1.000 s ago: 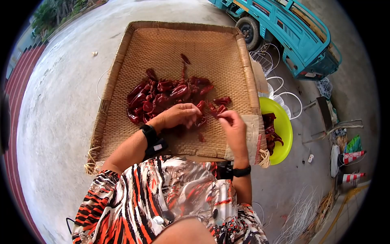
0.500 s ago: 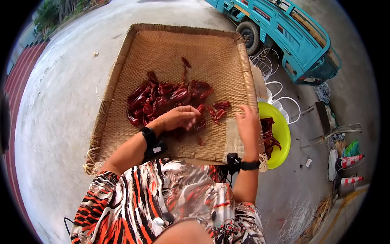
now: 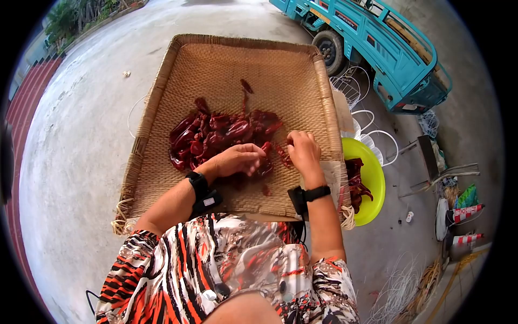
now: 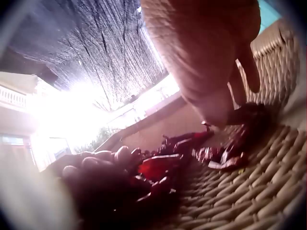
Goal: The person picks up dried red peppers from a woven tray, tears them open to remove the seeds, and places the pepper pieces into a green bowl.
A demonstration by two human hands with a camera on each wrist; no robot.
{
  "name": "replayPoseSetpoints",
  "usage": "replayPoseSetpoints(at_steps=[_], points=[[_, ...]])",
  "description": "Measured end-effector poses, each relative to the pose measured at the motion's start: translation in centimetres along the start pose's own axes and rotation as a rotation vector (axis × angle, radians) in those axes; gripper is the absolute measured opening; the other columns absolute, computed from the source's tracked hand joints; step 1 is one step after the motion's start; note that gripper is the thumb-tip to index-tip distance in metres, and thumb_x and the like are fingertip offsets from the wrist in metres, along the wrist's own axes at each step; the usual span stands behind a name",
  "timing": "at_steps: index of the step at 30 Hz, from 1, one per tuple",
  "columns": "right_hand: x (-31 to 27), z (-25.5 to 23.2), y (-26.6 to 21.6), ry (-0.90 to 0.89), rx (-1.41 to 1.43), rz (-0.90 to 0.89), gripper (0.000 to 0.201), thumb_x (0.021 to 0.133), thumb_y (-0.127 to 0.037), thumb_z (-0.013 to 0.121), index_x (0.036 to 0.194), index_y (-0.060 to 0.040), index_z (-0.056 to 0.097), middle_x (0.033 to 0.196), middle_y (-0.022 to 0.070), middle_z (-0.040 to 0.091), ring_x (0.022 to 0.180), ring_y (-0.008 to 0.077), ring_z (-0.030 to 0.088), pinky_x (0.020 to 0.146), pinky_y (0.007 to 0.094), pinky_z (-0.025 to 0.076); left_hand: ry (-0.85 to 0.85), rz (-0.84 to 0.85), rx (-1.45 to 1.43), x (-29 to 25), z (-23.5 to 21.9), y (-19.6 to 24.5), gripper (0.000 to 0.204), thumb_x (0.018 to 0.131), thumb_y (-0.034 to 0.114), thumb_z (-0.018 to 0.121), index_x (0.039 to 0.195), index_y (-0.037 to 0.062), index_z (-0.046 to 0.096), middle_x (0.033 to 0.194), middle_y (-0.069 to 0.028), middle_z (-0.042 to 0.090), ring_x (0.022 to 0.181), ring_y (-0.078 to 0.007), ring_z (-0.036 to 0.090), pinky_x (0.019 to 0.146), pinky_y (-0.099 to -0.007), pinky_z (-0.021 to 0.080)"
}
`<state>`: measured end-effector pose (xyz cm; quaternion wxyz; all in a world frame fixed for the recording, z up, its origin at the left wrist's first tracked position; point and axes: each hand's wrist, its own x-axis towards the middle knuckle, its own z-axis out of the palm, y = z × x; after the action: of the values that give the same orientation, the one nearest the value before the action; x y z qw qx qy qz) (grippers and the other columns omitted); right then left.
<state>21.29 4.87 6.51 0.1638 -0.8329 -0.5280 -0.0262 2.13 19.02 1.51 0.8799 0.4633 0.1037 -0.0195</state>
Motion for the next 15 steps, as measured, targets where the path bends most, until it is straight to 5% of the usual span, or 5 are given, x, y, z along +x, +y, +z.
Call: replayPoseSetpoints(at_steps=[4, 7, 15], points=[[-1.2, -2.1, -3.1, 0.091, 0.621, 0.229, 0.022, 0.083, -0.011, 0.073, 0.098, -0.0044, 0.057, 0.089, 0.0073, 0.063, 0.081, 0.0178, 0.063, 0.072, 0.0316, 0.052, 0.023, 0.013, 0.024, -0.4, 0.5, 0.3, 0.027, 0.097, 0.023, 0.059, 0.117, 0.0062, 0.054, 0.086, -0.0017, 0.061, 0.072, -0.0102, 0.06, 0.065, -0.0246, 0.052], [-2.5, -1.4, -4.5, 0.077, 1.133, 0.239, 0.02, 0.088, -0.011, 0.07, 0.097, -0.0027, 0.053, 0.084, 0.0031, 0.06, 0.073, 0.0088, 0.059, 0.063, 0.0248, 0.051, 0.054, 0.01, 0.083, -0.9, 1.6, 0.9, 0.027, 0.097, 0.025, 0.06, 0.114, 0.005, 0.054, 0.084, -0.001, 0.061, 0.071, -0.0088, 0.061, 0.065, -0.0237, 0.052], [-4.7, 0.1, -4.9, -0.053, 1.284, 0.357, 0.017, 0.093, -0.017, 0.065, 0.101, -0.0075, 0.053, 0.087, 0.0, 0.06, 0.076, 0.0068, 0.058, 0.068, 0.0215, 0.05, -0.009, 0.002, 0.194, -0.5, 0.7, 0.4, 0.025, 0.095, 0.027, 0.064, 0.108, 0.0068, 0.057, 0.081, 0.0016, 0.06, 0.07, -0.0074, 0.06, 0.064, -0.0224, 0.052]])
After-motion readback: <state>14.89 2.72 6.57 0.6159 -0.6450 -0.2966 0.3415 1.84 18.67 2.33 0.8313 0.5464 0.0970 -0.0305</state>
